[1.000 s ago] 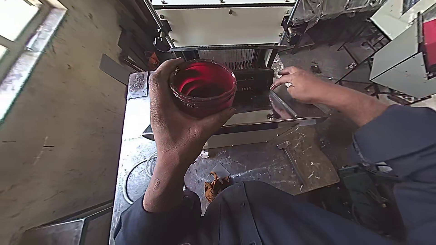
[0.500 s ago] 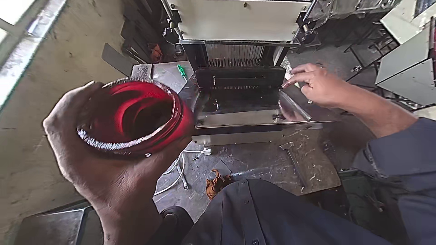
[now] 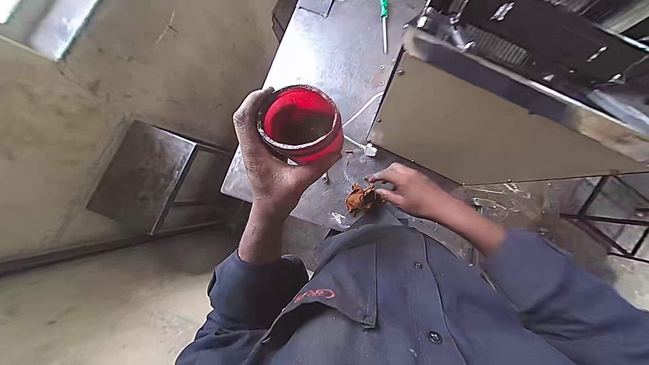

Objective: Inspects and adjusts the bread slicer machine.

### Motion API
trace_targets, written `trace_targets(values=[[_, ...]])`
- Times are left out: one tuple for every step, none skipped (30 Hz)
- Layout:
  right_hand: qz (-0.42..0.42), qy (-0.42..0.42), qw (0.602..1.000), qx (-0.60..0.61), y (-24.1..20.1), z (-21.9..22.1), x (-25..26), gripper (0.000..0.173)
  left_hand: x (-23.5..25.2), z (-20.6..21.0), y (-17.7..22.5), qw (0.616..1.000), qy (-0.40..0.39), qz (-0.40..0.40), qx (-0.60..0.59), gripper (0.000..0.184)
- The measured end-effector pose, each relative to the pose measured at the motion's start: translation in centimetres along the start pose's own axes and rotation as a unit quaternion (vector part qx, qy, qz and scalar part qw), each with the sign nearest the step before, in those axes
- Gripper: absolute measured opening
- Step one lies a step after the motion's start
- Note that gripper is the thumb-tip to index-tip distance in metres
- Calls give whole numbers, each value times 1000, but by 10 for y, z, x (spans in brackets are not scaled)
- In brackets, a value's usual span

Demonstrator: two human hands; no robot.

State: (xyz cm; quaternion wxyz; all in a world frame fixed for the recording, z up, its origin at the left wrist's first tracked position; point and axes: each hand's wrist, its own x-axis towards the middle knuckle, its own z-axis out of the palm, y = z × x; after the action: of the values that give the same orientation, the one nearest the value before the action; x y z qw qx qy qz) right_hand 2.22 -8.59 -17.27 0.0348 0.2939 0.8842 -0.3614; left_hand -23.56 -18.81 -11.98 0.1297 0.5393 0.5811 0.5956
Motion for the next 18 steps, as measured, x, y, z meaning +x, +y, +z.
trace_targets(values=[[49, -76, 995, -36, 11, 34, 22, 40, -9, -10, -7, 1000, 18, -8, 17, 103], [92, -148, 982, -66, 22, 67, 40, 49, -17, -20, -15, 999, 34, -12, 37, 103], [120, -196, 970, -84, 33, 98, 50, 53, -26, -30, -23, 997, 51, -15, 55, 102], [135, -222, 961, -91, 41, 121, 54, 56, -34, -41, -32, 995, 72, -17, 64, 101], [142, -228, 959, -94, 45, 135, 54, 58, -42, -53, -40, 993, 94, -18, 68, 101], [142, -217, 961, -91, 45, 141, 54, 59, -51, -65, -47, 991, 116, -24, 70, 100], [140, -202, 966, -85, 46, 141, 54, 57, -63, -79, -49, 988, 127, -54, 73, 100], [134, -183, 971, -76, 48, 139, 50, 53, -76, -91, -51, 984, 135, -86, 77, 101], [134, -159, 976, -63, 53, 136, 42, 50, -89, -101, -52, 980, 142, -111, 85, 102], [139, -124, 981, -53, 58, 130, 37, 49, -99, -109, -55, 975, 152, -127, 97, 103], [151, -91, 983, -46, 62, 123, 33, 52, -107, -116, -59, 971, 161, -138, 112, 103], [164, -64, 983, -44, 65, 118, 29, 55, -117, -123, -65, 967, 169, -143, 124, 104], [176, -43, 982, -44, 65, 114, 24, 57, -127, -129, -70, 964, 178, -146, 132, 104], [183, -28, 982, -47, 64, 113, 19, 56, -139, -135, -77, 961, 186, -149, 140, 104], [187, -23, 981, -54, 61, 113, 15, 54, -151, -141, -83, 958, 192, -150, 150, 104], [189, -20, 980, -61, 60, 115, 11, 52, -162, -146, -90, 956, 197, -152, 158, 104], [187, -15, 980, -64, 59, 118, 8, 50, -173, -151, -97, 953, 198, -157, 168, 105], [184, -9, 981, -66, 58, 121, 4, 48, -185, -154, -105, 949, 200, -164, 178, 105]])
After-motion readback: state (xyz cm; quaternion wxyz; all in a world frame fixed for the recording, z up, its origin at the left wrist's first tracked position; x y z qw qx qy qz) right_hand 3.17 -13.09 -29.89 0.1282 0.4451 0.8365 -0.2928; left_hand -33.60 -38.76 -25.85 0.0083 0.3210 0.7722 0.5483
